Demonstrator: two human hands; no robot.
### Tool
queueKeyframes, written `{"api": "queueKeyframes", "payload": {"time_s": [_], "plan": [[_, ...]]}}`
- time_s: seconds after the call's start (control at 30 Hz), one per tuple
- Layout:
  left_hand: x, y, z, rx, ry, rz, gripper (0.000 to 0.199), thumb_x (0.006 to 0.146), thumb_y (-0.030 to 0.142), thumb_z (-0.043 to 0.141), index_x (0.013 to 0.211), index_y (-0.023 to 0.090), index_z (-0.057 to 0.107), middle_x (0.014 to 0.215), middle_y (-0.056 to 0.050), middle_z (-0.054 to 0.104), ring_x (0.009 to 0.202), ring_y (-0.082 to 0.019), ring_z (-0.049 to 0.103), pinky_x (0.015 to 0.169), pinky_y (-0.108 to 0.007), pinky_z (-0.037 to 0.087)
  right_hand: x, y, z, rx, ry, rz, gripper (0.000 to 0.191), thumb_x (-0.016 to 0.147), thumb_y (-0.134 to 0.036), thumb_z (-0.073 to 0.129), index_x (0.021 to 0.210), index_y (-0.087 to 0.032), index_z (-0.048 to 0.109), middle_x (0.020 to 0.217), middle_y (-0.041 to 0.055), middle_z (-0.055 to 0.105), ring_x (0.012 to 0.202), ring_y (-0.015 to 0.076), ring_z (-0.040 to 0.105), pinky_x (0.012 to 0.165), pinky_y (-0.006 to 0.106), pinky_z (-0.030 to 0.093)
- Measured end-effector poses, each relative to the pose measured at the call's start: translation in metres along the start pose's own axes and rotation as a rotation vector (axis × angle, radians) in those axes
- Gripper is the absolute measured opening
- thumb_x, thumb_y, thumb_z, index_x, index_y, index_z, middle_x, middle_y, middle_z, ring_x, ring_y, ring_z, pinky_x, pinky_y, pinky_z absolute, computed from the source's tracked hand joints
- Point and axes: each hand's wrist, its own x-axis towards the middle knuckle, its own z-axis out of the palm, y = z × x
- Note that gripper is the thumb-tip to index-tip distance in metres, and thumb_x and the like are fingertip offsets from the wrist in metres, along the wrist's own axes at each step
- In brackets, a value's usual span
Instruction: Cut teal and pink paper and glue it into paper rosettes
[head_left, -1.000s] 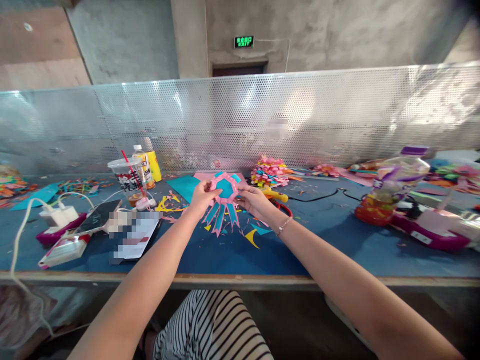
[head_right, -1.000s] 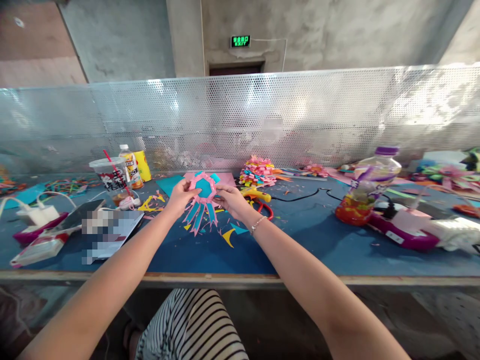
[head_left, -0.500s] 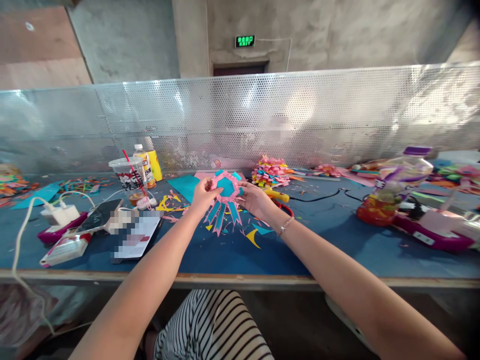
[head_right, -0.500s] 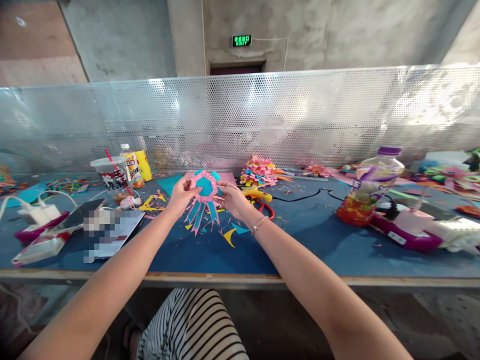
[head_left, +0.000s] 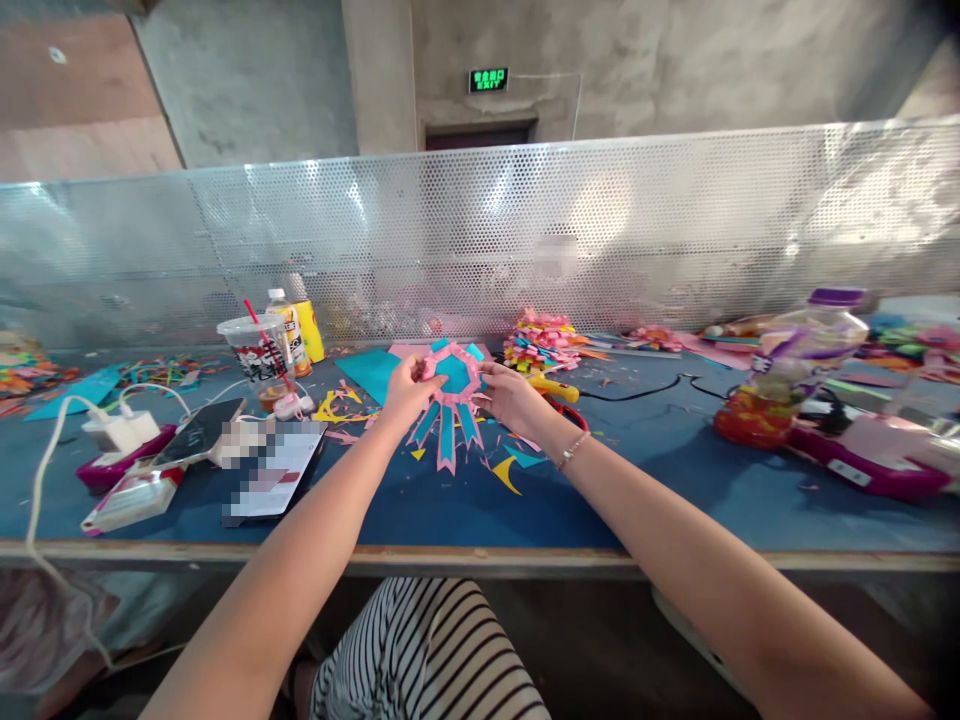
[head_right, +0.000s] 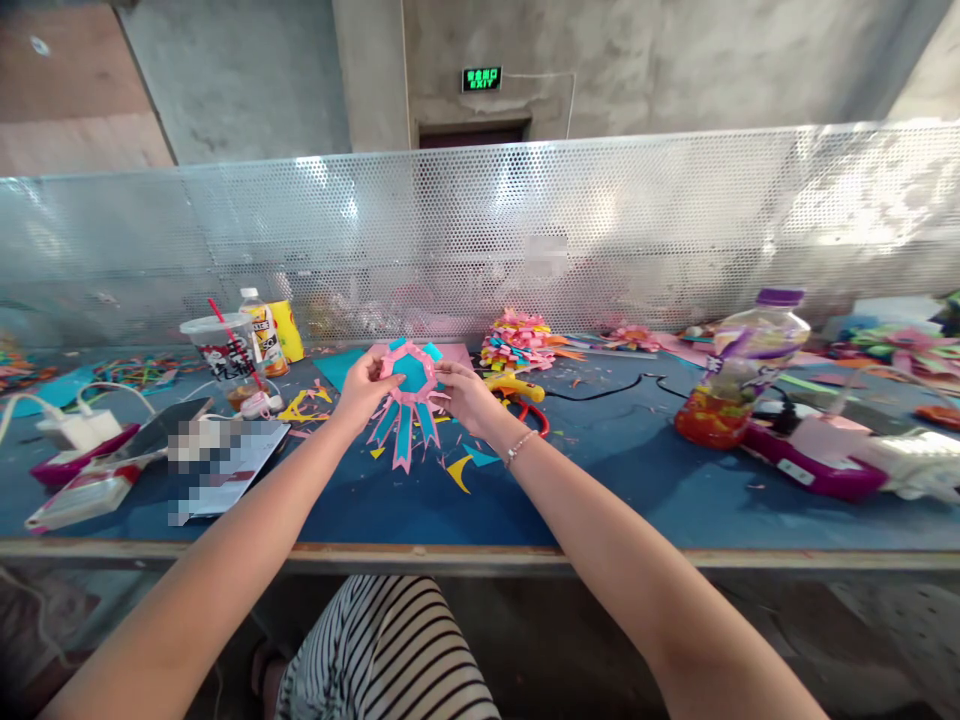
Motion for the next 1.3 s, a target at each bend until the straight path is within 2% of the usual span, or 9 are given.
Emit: {"api": "queueKeyframes", "payload": {"time_s": [0.2, 0.3, 0.4, 0.5, 0.6, 0.8, 1.07, 1.17, 1.3], "plan": [[-0.002, 0.009, 0.0, -0.251, 0.025, -0.113, 0.029, 0.054, 0.02, 0.07, 0.076, 0.017, 0.052, 0.067, 0.004, 0.053, 0.059, -0.009, 0.05, 0.056, -0.022, 0.04, 0.005, 0.0, -0.006, -0.143, -0.013, -0.067, 0.022, 0.069, -0.025, 0.053, 0.091, -0.022, 0.054, 0.091, 0.0, 0.057, 0.079, 0.0124, 0.054, 0.068, 0.027, 0.044], [0.001, 0.008, -0.005, -0.415, 0.071, -0.295, 0.03, 0.051, 0.021, 0.072, 0.07, 0.017, 0.049, 0.059, 0.006, 0.049, 0.049, -0.007, 0.047, 0.048, -0.02, 0.038, 0.013, 0.0, -0.022, -0.341, 0.124, -0.128, 0.025, 0.074, -0.031, 0.047, 0.096, -0.022, 0.051, 0.098, 0.0032, 0.058, 0.088, 0.0159, 0.055, 0.072, 0.031, 0.045], [0.008, 0.001, -0.012, -0.491, 0.162, -0.458, 0.029, 0.051, 0.018, 0.071, 0.065, 0.017, 0.046, 0.05, 0.007, 0.045, 0.041, -0.005, 0.042, 0.043, -0.018, 0.034, 0.019, -0.005, -0.047, -0.818, 0.326, -0.33, 0.019, 0.074, -0.028, 0.046, 0.09, -0.02, 0.052, 0.094, 0.0052, 0.058, 0.089, 0.0182, 0.054, 0.078, 0.035, 0.043], [0.01, -0.01, -0.017, -0.409, 0.191, -0.623, 0.027, 0.052, 0.015, 0.069, 0.06, 0.017, 0.043, 0.046, 0.006, 0.044, 0.039, -0.005, 0.042, 0.043, -0.019, 0.034, 0.02, -0.016, -0.074, -1.392, 0.341, -0.477, 0.019, 0.071, -0.017, 0.045, 0.087, -0.017, 0.056, 0.092, 0.0077, 0.057, 0.09, 0.0195, 0.052, 0.085, 0.035, 0.039], [0.005, -0.02, -0.019, -0.086, 0.066, -0.644, 0.028, 0.051, 0.015, 0.07, 0.062, 0.018, 0.044, 0.048, 0.005, 0.045, 0.045, -0.01, 0.047, 0.049, -0.024, 0.038, 0.015, -0.026, -0.097, -1.74, 0.412, -0.231, 0.026, 0.07, -0.016, 0.046, 0.094, -0.014, 0.056, 0.098, 0.0124, 0.056, 0.095, 0.0237, 0.05, 0.085, 0.036, 0.038], [-0.001, -0.027, -0.027, 0.682, 0.011, -0.307, 0.04, 0.044, 0.036, 0.077, 0.063, 0.019, 0.046, 0.063, -0.003, 0.054, 0.072, -0.023, 0.055, 0.064, -0.029, 0.038, 0.009, -0.03, -0.125, -2.013, 0.476, 0.349, 0.046, 0.067, -0.028, 0.053, 0.111, -0.014, 0.051, 0.117, 0.019, 0.047, 0.108, 0.0339, 0.044, 0.082, 0.041, 0.038], [0.004, -0.037, -0.05, 1.244, -0.114, -0.208, 0.029, 0.07, 0.03, 0.056, 0.094, 0.014, 0.055, 0.11, -0.021, 0.054, 0.109, -0.034, 0.046, 0.085, -0.04, 0.034, 0.009, -0.025, -0.132, -1.982, 0.497, 0.381, 0.037, 0.075, -0.031, 0.044, 0.109, -0.018, 0.052, 0.112, 0.0168, 0.053, 0.105, 0.0332, 0.048, 0.081, 0.047, 0.037], [0.008, -0.051, -0.057, 1.202, -0.244, -0.372, 0.032, 0.071, 0.041, 0.054, 0.088, 0.015, 0.059, 0.107, -0.022, 0.057, 0.104, -0.034, 0.05, 0.083, -0.04, 0.036, 0.009, -0.023, -0.134, -2.019, 0.477, 0.378, 0.034, 0.077, -0.03, 0.042, 0.107, -0.017, 0.053, 0.11, 0.0166, 0.054, 0.105, 0.0331, 0.048, 0.082, 0.049, 0.035], [0.012, -0.058, -0.061, 1.089, -0.17, -0.41, 0.023, 0.065, 0.039, 0.062, 0.077, 0.018, 0.06, 0.098, -0.018, 0.062, 0.101, -0.033, 0.053, 0.081, -0.039, 0.037, 0.01, -0.023, -0.136, -2.03, 0.466, 0.363, 0.033, 0.079, -0.028, 0.041, 0.108, -0.017, 0.053, 0.108, 0.017, 0.055, 0.102, 0.0318, 0.05, 0.081, 0.047, 0.034]]}}
